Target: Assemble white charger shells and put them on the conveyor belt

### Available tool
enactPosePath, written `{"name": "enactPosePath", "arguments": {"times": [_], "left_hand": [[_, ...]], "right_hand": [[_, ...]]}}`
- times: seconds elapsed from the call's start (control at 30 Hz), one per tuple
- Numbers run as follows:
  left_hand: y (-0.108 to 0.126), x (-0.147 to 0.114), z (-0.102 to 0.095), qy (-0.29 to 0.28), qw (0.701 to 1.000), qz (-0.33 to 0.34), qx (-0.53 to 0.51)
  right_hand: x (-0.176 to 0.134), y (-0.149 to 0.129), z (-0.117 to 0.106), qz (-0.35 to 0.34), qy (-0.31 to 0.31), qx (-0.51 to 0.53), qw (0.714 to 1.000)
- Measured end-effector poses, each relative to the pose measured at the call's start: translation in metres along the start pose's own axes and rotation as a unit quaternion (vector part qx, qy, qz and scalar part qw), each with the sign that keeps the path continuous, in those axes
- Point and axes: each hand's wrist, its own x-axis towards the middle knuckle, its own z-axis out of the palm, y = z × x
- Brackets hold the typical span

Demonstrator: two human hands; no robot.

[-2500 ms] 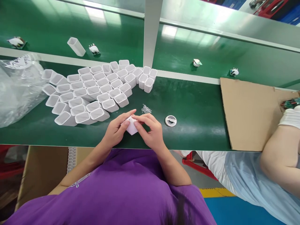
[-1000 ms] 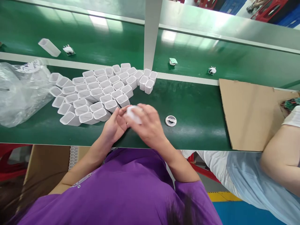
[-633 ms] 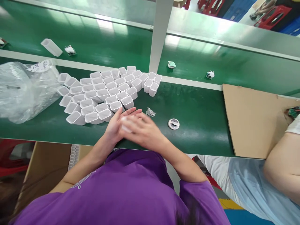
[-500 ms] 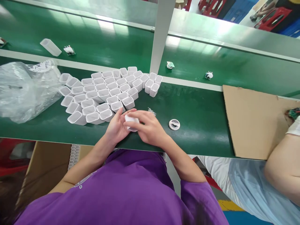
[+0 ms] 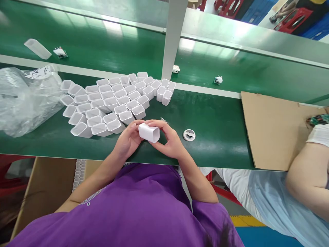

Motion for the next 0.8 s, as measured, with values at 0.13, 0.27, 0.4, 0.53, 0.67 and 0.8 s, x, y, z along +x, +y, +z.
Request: {"name": "enactPosePath", "arguments": {"times": [0.13,0.27,0.4,0.53,0.67,0.8], "left_hand": [[0.0,-0.001,0.0,0.007,0.999,-0.003,0.033],[0.0,-0.001,-0.002,-0.015,0.998,-0.059,0.019],[-0.001,0.0,-0.003,-0.003,0.997,-0.071,0.02],[0.0,0.001,-0.003,-0.019,0.995,-0.098,0.025],[0.003,0.001,-0.003,-0.04,0.994,-0.1,0.033],[0.004,0.0,-0.004,-0.062,0.993,-0.103,0.019]], "right_hand": [[0.002,-0.01,0.002,-0.037,0.012,-0.122,0.992],[0.004,-0.016,0.006,-0.081,0.002,-0.183,0.98],[0.005,-0.018,0.008,-0.079,0.004,-0.199,0.977],[0.005,-0.019,0.01,-0.077,-0.004,-0.199,0.977],[0.006,-0.02,0.013,-0.08,-0.006,-0.188,0.979],[0.008,-0.02,0.017,-0.072,0.003,-0.206,0.976]]}}
